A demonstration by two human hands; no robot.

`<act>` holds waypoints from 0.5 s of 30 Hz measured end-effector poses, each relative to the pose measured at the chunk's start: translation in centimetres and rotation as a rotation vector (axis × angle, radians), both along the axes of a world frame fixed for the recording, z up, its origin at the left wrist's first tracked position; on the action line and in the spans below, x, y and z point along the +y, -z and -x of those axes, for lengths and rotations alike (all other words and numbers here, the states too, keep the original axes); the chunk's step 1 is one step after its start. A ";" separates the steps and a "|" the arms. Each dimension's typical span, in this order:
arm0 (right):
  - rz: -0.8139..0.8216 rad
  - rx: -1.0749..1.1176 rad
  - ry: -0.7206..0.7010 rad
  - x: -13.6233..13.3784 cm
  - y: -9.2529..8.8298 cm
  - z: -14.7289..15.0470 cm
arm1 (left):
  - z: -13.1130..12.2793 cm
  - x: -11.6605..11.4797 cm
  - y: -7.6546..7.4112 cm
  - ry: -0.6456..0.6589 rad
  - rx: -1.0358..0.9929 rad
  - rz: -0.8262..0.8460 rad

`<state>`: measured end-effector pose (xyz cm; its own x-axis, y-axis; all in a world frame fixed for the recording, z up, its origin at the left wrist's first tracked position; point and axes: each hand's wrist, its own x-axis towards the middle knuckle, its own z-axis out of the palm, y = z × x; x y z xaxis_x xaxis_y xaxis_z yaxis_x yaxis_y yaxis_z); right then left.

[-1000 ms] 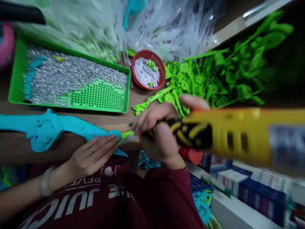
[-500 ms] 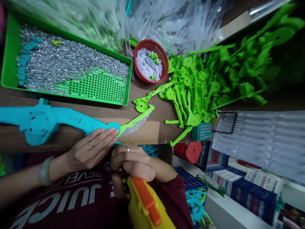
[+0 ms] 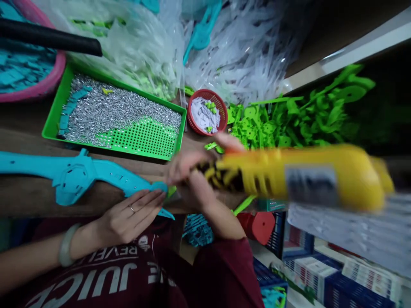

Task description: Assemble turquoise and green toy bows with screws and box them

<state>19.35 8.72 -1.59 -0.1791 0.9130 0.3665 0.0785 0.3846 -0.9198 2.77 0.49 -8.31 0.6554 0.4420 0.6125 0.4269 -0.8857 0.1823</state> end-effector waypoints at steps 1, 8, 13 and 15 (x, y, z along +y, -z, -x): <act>-0.079 0.161 0.039 1.9 0.3 1.0 | -0.1 0.0 0.0 -0.007 0.005 -0.014; -0.043 0.309 -0.014 6.4 3.8 6.7 | -0.1 0.3 -0.5 -0.007 0.003 0.032; -0.045 0.224 -0.033 5.9 4.5 6.4 | 0.3 0.4 -0.6 0.007 0.021 0.036; -0.051 0.206 -0.046 6.3 4.7 6.5 | 0.5 0.3 -0.6 0.003 0.044 0.068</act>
<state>12.84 15.02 -6.30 -0.1367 0.8848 0.4455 -0.1274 0.4303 -0.8937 2.25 0.81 -7.73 0.6821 0.4797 0.5519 0.4331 -0.8731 0.2237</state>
